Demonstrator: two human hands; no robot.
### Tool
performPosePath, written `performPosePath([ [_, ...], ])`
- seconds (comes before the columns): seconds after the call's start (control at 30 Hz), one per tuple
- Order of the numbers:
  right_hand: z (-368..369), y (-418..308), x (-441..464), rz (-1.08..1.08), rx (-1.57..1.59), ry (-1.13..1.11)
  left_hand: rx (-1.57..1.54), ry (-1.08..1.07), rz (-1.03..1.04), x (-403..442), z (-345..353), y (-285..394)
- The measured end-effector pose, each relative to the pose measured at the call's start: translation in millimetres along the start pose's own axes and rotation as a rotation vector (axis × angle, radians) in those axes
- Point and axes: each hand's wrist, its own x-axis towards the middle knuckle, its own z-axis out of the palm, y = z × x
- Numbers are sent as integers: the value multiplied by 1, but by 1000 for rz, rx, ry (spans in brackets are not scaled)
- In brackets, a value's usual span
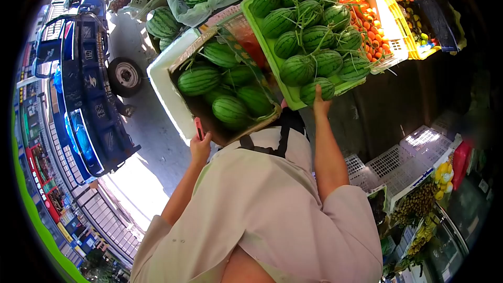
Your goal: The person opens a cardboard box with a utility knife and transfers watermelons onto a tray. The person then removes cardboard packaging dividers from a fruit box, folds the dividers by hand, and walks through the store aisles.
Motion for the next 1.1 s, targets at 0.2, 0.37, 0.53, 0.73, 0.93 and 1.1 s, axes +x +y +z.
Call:
performPosePath([
  [0.2,-17,-51,-42,317,-133,-198,26,27,94,2,-19,-30],
  [0.37,-70,28,-2,102,-205,-85,-103,21,75,-44,48,-35],
  [0.53,9,-61,-82,74,-398,114,-160,71,49,-8,-56,-9],
  [0.73,-9,-88,-45,-131,-491,234,-138,20,85,2,-44,29],
  [0.93,10,-148,-194,-515,-143,-412,-138,-93,136,-19,-14,-62],
  [1.1,145,-134,-200,-569,-1027,-1054,-138,-100,141,24,-36,-51],
])
